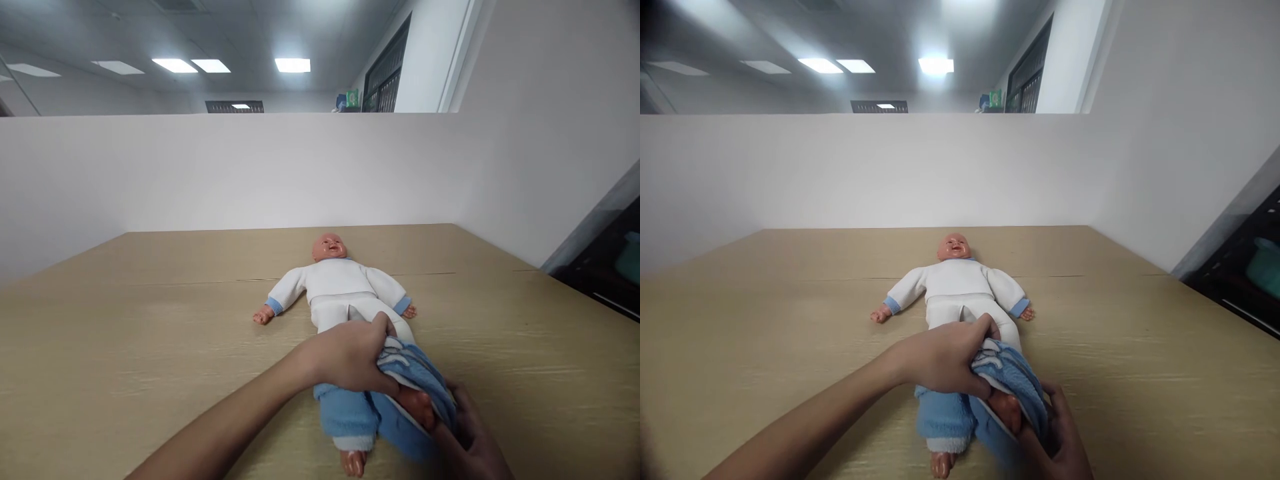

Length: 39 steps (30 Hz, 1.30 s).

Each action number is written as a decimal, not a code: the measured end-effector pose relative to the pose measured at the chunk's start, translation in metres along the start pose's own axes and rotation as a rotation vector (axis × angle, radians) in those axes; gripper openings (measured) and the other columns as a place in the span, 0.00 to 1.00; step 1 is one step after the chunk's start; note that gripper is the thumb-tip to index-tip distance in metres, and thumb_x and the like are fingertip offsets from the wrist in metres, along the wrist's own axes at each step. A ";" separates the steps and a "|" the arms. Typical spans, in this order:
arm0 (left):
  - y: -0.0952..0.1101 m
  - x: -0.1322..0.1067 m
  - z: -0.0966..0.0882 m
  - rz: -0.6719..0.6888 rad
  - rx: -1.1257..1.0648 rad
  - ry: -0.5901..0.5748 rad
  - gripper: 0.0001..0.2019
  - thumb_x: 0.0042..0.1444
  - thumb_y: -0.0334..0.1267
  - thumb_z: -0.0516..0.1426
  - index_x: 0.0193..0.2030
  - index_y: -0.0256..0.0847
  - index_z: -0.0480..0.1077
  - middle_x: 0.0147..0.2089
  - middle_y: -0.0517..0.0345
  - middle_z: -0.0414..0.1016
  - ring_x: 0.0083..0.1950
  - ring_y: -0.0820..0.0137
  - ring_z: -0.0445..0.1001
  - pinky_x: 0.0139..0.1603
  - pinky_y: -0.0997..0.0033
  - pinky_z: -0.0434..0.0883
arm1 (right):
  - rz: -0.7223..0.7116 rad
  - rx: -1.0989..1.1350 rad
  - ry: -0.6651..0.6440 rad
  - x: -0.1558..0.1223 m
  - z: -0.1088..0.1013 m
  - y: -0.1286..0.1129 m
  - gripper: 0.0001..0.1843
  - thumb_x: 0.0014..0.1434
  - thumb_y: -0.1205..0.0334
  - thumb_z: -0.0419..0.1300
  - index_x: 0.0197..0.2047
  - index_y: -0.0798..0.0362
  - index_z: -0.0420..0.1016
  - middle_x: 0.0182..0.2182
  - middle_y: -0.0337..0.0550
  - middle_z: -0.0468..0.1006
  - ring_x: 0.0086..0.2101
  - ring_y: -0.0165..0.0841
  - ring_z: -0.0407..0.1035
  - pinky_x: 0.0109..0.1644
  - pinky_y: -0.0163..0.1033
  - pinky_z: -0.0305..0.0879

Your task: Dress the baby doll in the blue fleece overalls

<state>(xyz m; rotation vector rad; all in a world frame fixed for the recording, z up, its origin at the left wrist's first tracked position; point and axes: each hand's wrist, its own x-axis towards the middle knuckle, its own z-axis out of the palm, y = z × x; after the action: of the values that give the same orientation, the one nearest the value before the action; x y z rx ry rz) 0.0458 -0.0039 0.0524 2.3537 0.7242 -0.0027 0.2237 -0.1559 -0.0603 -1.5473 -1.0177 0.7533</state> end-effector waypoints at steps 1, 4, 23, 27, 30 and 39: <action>-0.001 0.001 0.001 0.003 -0.008 0.024 0.34 0.50 0.55 0.67 0.58 0.44 0.60 0.52 0.47 0.80 0.51 0.50 0.79 0.45 0.60 0.71 | -0.006 0.026 -0.010 0.004 0.001 -0.005 0.25 0.63 0.40 0.65 0.55 0.48 0.75 0.43 0.48 0.88 0.43 0.46 0.83 0.45 0.41 0.81; -0.006 0.004 0.003 0.033 -0.036 0.104 0.33 0.50 0.53 0.67 0.58 0.43 0.61 0.52 0.47 0.80 0.51 0.52 0.79 0.44 0.61 0.71 | -0.034 0.087 -0.023 0.018 0.000 -0.014 0.28 0.60 0.38 0.68 0.54 0.48 0.75 0.45 0.49 0.87 0.43 0.46 0.82 0.45 0.42 0.80; -0.004 -0.009 -0.004 0.104 -0.072 0.153 0.33 0.50 0.53 0.68 0.60 0.45 0.65 0.52 0.50 0.77 0.54 0.52 0.75 0.52 0.57 0.72 | -0.154 -0.139 -0.621 0.096 -0.057 -0.051 0.22 0.60 0.44 0.71 0.51 0.48 0.79 0.41 0.43 0.83 0.44 0.45 0.77 0.50 0.45 0.75; -0.013 -0.018 0.002 0.101 -0.108 0.134 0.37 0.50 0.58 0.70 0.62 0.46 0.67 0.56 0.50 0.73 0.58 0.52 0.71 0.55 0.58 0.70 | -0.186 -0.154 -0.705 0.119 -0.056 -0.050 0.23 0.58 0.43 0.71 0.50 0.50 0.81 0.42 0.43 0.81 0.46 0.46 0.76 0.51 0.46 0.73; -0.025 -0.022 0.006 0.121 -0.100 0.222 0.33 0.52 0.60 0.69 0.59 0.46 0.69 0.55 0.53 0.73 0.58 0.56 0.69 0.59 0.58 0.68 | -0.276 -0.195 -0.763 0.140 -0.045 -0.051 0.21 0.60 0.42 0.70 0.44 0.51 0.81 0.38 0.41 0.79 0.42 0.43 0.73 0.47 0.43 0.71; -0.078 -0.034 0.019 0.225 -0.027 0.483 0.23 0.60 0.54 0.67 0.53 0.42 0.71 0.53 0.54 0.74 0.56 0.61 0.68 0.66 0.59 0.59 | -0.437 -0.119 -0.683 0.178 0.008 -0.039 0.18 0.67 0.44 0.64 0.44 0.51 0.75 0.35 0.37 0.71 0.37 0.36 0.67 0.42 0.39 0.64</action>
<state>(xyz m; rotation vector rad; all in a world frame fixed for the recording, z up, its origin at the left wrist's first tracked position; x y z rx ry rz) -0.0186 0.0161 -0.0031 2.4180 0.6654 0.6877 0.2851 0.0098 -0.0148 -1.1021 -1.8585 0.9365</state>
